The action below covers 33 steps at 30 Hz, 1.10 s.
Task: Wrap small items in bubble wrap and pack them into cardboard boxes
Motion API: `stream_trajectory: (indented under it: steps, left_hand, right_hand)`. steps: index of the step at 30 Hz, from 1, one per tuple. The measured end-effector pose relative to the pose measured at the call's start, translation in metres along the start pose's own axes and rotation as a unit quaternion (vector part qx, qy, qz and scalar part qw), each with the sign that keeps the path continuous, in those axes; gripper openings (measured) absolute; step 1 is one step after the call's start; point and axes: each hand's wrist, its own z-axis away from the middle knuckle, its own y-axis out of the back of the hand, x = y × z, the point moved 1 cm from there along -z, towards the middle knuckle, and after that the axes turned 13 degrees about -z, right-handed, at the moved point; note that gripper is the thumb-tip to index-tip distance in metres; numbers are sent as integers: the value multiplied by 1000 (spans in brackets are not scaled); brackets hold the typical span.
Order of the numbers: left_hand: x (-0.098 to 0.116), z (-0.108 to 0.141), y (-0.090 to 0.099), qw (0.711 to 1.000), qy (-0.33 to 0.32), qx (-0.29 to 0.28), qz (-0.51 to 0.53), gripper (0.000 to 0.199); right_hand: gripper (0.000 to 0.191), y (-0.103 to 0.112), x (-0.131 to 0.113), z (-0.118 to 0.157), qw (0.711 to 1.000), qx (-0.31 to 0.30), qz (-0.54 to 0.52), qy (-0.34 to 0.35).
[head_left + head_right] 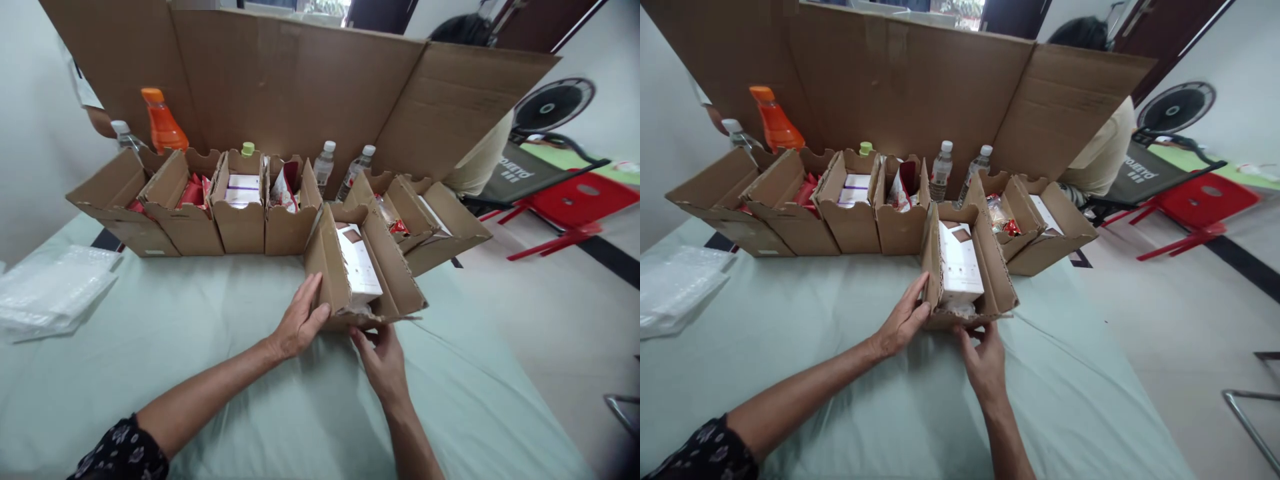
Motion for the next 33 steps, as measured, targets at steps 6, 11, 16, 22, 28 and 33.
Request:
stream_trajectory:
  steps: [6,11,16,22,28,33]
  left_hand:
    - [-10,-49,10,999,-37,27,-13,84]
    - [-26,-83,7,997,14,66,-41,82]
    - [-43,-84,-12,993,40,99,-57,80]
    - [-55,-107,-26,981,70,159,-91,65]
    - [-64,-113,-22,970,105,185,-117,43]
    - [-61,-113,-16,963,132,188,-142,41]
  right_hand:
    - [40,-32,-8,-47,996,26,77,40]
    - [31,-44,-12,-87,952,-7,306,-34]
    - [31,-42,-12,-108,934,-9,354,-46]
    - [35,-50,-9,-133,924,10,379,-46]
    - [39,-20,-32,-129,947,81,299,80]
    - [55,11,-67,-157,935,83,316,138]
